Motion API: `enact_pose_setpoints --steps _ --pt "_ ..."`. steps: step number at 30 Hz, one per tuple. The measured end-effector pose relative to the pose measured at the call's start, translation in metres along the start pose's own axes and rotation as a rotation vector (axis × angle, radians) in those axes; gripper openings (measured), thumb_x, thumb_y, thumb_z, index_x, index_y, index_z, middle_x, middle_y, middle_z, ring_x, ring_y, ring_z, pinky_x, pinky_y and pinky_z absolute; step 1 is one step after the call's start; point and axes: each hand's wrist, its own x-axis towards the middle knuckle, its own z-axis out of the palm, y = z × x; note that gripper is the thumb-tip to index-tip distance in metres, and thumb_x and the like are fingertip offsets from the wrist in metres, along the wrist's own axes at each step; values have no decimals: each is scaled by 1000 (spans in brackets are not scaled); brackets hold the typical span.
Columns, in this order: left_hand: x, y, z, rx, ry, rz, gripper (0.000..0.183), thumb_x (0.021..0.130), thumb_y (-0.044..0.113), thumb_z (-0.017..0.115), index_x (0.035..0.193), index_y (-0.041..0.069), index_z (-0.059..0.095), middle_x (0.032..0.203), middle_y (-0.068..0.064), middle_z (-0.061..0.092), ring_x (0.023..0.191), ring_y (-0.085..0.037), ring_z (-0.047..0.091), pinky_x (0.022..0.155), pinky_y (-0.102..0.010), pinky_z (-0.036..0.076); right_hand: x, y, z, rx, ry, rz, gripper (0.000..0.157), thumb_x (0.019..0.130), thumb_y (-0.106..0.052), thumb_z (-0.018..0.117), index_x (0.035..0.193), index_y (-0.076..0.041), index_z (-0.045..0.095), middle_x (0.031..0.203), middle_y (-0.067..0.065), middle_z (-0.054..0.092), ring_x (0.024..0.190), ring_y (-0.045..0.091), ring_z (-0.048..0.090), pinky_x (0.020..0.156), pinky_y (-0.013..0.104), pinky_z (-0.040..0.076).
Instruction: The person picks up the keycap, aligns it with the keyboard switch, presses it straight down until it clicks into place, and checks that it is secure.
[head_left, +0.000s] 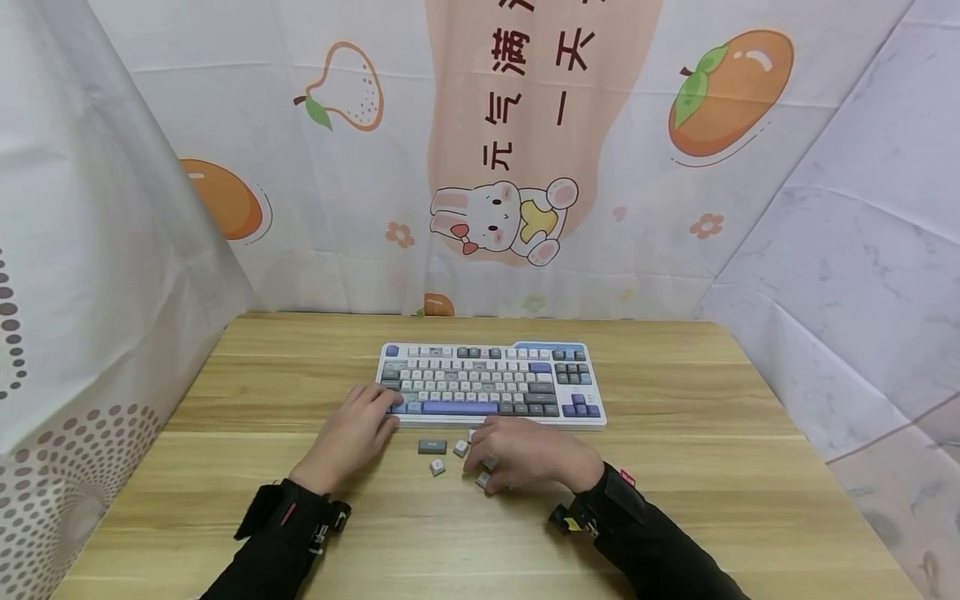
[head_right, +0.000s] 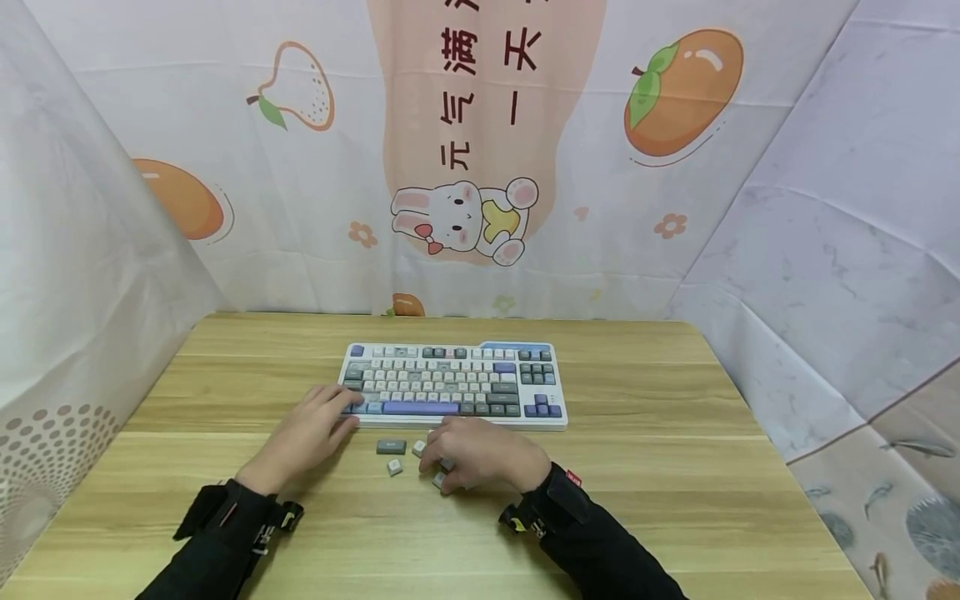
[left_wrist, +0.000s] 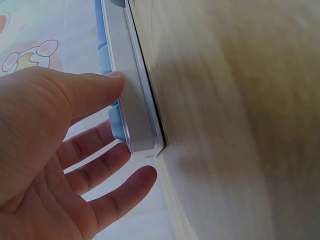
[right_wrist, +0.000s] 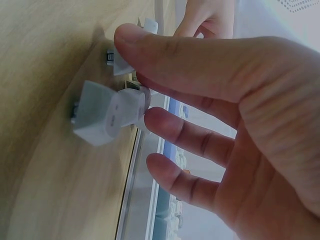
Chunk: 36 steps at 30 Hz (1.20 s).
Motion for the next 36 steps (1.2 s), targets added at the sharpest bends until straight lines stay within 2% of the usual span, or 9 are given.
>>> enact_pose_setpoints --steps 14,21,30,36 --pt "2 2 1 -16 11 3 24 87 15 66 110 7 65 107 -8 61 103 -26 52 89 -41 46 0 2 2 -3 6 4 24 78 -23 75 102 -25 73 101 -17 65 98 2 52 87 20 42" --pt "3 4 3 -24 -14 5 25 88 17 65 111 7 65 108 -7 61 105 -25 52 90 -41 45 -4 0 4 -6 14 1 22 76 -22 76 99 -23 74 97 -17 67 94 3 53 82 20 43" --pt "2 1 0 -24 -10 -11 26 88 17 65 112 7 64 110 -8 60 108 -26 51 93 -42 44 2 3 5 -21 10 -12 22 76 -23 76 98 -23 75 96 -17 67 89 2 51 76 18 42" --pt "1 0 -1 -16 -13 -16 27 88 17 65 113 6 64 110 -9 60 107 -26 51 92 -42 45 4 4 4 -1 14 -22 19 78 -25 75 98 -24 75 97 -18 67 91 1 52 79 17 42"
